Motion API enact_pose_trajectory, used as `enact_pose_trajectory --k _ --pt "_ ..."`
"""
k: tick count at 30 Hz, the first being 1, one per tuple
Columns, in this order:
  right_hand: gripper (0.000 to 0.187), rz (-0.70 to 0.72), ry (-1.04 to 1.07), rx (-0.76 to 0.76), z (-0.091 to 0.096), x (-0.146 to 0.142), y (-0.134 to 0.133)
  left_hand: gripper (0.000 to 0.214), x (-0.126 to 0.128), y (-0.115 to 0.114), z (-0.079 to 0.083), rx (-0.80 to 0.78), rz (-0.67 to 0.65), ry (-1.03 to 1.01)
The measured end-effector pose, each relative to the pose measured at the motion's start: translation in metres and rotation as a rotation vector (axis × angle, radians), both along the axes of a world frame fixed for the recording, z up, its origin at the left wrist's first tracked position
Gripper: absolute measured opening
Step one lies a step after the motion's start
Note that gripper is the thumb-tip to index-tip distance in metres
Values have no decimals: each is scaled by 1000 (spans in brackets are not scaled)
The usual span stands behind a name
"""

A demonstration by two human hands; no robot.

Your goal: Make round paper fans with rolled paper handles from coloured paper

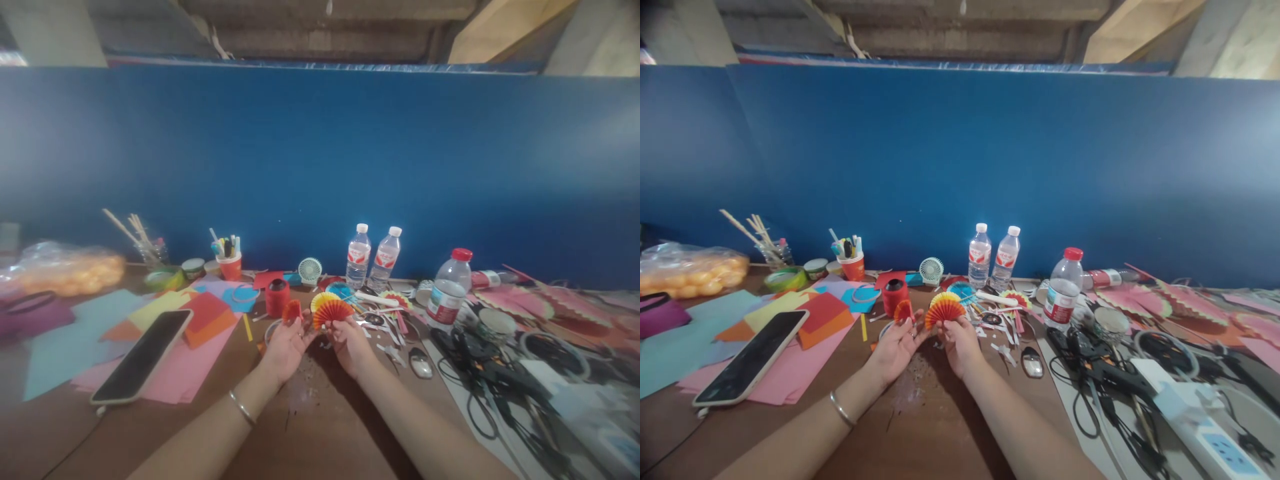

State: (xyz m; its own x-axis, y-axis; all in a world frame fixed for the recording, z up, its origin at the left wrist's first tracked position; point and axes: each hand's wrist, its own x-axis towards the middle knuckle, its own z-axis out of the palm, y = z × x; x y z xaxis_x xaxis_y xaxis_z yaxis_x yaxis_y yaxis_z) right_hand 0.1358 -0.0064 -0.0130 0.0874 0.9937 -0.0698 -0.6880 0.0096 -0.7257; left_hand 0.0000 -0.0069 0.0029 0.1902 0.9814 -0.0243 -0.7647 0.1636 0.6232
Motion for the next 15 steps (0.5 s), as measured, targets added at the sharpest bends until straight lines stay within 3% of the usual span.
enact_pose_trajectory --k 5,10,15 --pt "25 22 9 17 1 -4 -4 14 0 4 -7 -62 123 50" --pt "28 -54 -27 105 3 -14 -12 23 8 -4 -4 -22 139 91" --pt "48 -131 -130 151 1 -17 -14 25 11 -8 -2 20 114 109"
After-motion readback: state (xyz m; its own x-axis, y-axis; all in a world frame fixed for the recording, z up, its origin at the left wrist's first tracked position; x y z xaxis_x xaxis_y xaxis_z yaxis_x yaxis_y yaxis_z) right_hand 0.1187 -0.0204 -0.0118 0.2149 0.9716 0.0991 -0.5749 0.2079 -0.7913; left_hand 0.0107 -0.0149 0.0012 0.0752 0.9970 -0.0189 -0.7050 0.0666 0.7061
